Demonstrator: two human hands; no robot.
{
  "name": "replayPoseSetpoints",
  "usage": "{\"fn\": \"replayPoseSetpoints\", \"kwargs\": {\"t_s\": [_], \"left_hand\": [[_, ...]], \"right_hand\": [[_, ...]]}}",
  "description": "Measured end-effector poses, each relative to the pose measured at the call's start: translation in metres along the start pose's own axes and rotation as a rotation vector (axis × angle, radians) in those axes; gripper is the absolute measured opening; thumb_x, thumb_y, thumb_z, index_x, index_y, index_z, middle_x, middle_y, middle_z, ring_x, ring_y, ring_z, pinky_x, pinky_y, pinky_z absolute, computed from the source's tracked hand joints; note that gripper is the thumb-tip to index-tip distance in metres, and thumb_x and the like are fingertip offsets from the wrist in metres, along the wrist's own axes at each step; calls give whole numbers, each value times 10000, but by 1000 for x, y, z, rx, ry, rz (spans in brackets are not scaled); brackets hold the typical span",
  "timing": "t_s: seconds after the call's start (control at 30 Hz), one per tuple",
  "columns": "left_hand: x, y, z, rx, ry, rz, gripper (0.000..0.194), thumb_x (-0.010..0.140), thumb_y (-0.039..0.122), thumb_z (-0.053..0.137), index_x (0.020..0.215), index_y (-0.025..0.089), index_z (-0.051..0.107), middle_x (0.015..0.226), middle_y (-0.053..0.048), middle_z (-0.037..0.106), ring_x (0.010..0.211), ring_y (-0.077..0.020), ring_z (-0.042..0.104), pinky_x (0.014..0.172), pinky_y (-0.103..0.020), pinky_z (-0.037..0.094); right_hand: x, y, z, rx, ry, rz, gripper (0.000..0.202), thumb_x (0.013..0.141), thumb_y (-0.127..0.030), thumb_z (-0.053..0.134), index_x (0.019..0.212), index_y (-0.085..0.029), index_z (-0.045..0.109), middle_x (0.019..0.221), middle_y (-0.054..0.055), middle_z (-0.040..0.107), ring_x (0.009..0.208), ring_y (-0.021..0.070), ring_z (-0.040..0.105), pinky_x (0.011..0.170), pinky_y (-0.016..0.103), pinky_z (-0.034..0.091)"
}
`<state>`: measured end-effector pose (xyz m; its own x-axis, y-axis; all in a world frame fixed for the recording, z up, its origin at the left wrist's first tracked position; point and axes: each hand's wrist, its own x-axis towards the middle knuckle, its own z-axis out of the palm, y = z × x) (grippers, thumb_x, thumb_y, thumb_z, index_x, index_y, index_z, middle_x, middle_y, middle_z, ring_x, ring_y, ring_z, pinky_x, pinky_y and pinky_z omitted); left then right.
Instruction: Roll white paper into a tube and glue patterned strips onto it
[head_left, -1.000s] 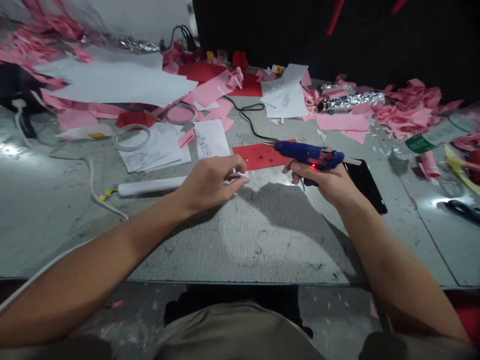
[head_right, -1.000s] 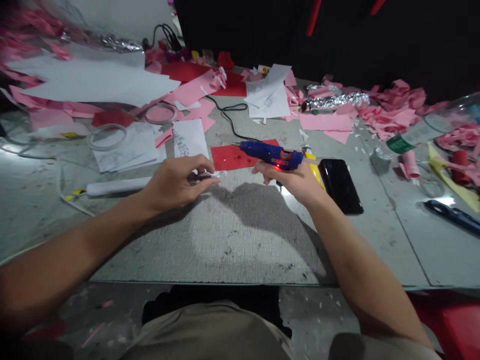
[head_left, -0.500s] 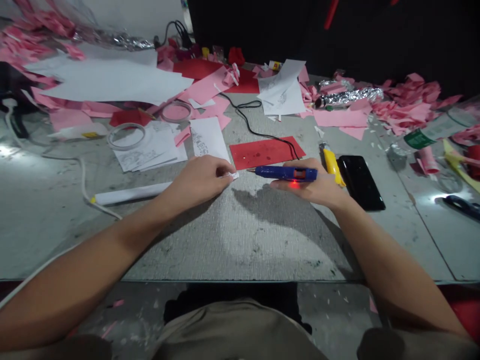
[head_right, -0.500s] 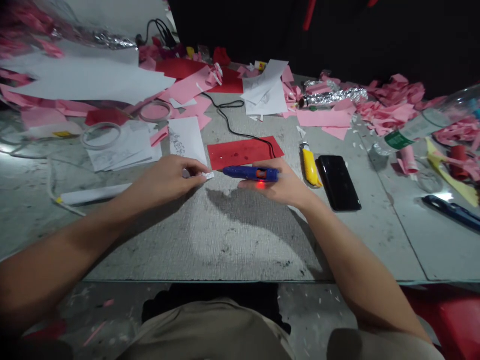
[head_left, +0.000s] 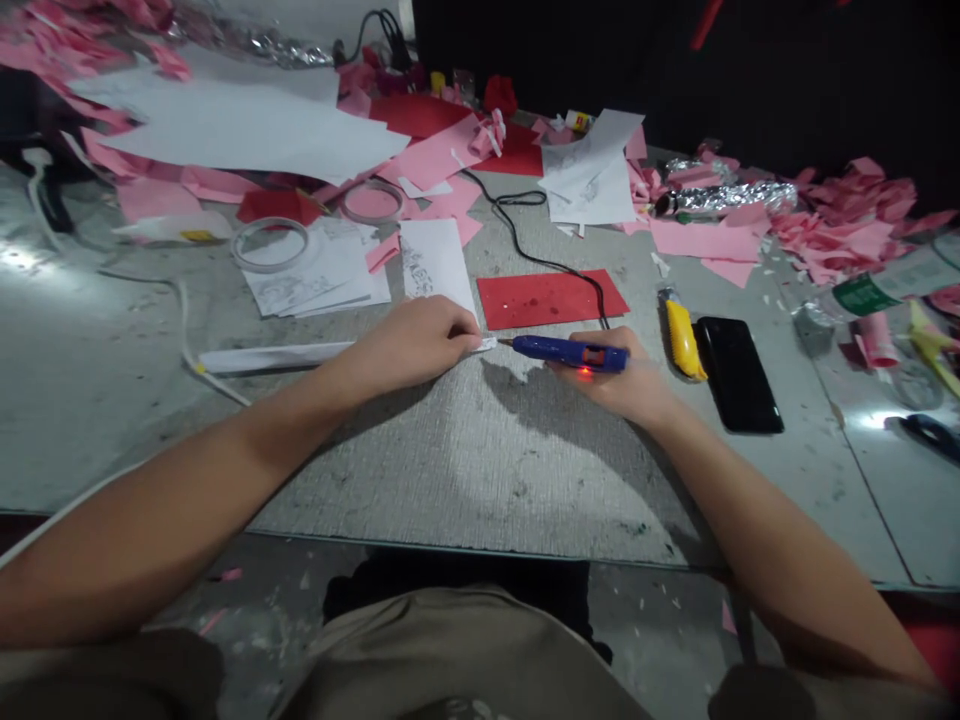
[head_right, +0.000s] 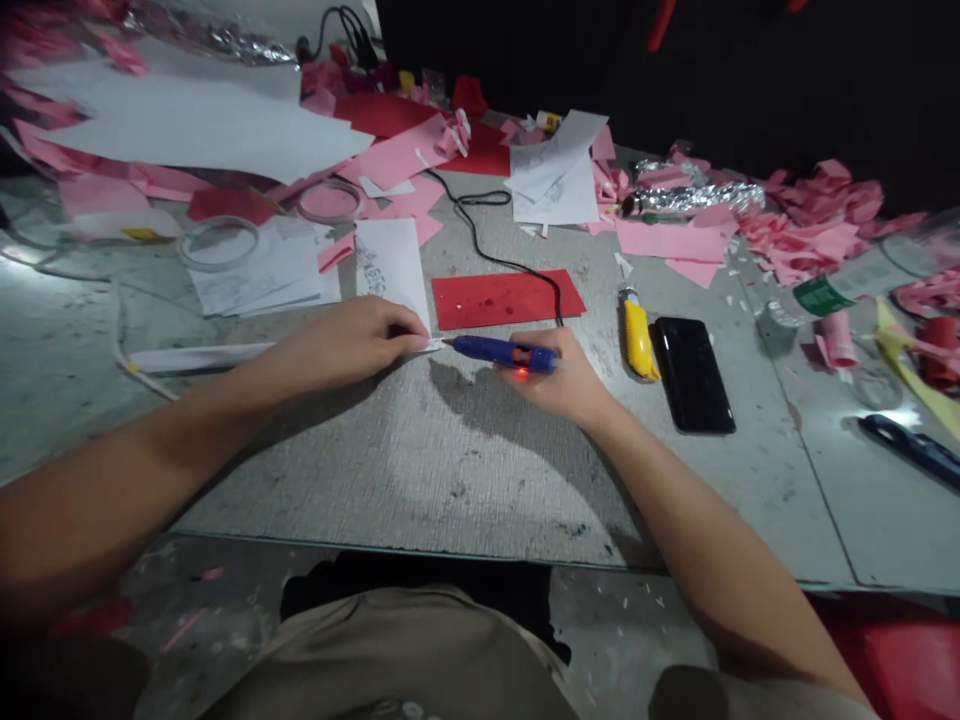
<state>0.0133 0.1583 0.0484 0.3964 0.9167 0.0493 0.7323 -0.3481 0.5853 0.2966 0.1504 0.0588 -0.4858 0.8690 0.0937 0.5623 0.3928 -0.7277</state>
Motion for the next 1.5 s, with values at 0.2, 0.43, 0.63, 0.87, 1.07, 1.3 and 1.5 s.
{"fn": "replayPoseSetpoints", "kwargs": {"t_s": [0.2,0.43,0.63,0.87,1.07,1.3,1.5], "left_hand": [[0,2,0,-6,-2,19,227,902,327,606,753,239,753,742,-28,772,645,-202,651,679,-356,454],[0,4,1,-9,1,-42,189,900,272,648,765,246,777,775,-26,779,703,-226,672,778,-408,475],[0,7,1,-15,-10,-41,208,902,247,635,749,232,777,757,-31,759,701,-218,665,835,-426,490],[-1,5,1,-6,-7,-15,233,901,233,611,725,221,764,716,-26,733,673,-203,637,826,-418,485],[-2,10,-2,6,-23,-46,229,905,212,602,757,210,777,756,-27,749,706,-199,646,825,-389,463],[-2,15,-7,23,-78,-77,235,924,207,584,821,196,794,824,-43,769,771,-201,651,829,-360,426],[-1,16,-6,28,-85,-96,221,918,198,597,812,200,792,816,-44,766,770,-205,645,821,-366,417]], "right_hand": [[1,-1,5,21,40,57,369,827,-342,742,598,-231,474,556,-44,400,547,119,334,509,297,267],[1,2,7,-37,23,73,312,807,-282,724,603,-226,494,556,-40,404,544,118,356,506,300,265],[1,1,8,-64,26,53,305,812,-277,725,605,-225,507,552,-41,397,545,119,349,507,302,263],[0,-2,7,-79,34,52,358,818,-265,720,593,-229,444,558,-47,361,545,113,319,517,305,248],[1,-3,7,-91,29,47,356,807,-276,718,592,-226,438,555,-50,364,546,108,317,514,297,239],[0,-1,7,-106,34,37,344,806,-257,694,594,-223,426,559,-58,349,539,98,321,519,290,242],[-1,1,7,-121,25,32,353,813,-267,689,593,-224,416,562,-60,342,547,98,309,523,290,236]]}}
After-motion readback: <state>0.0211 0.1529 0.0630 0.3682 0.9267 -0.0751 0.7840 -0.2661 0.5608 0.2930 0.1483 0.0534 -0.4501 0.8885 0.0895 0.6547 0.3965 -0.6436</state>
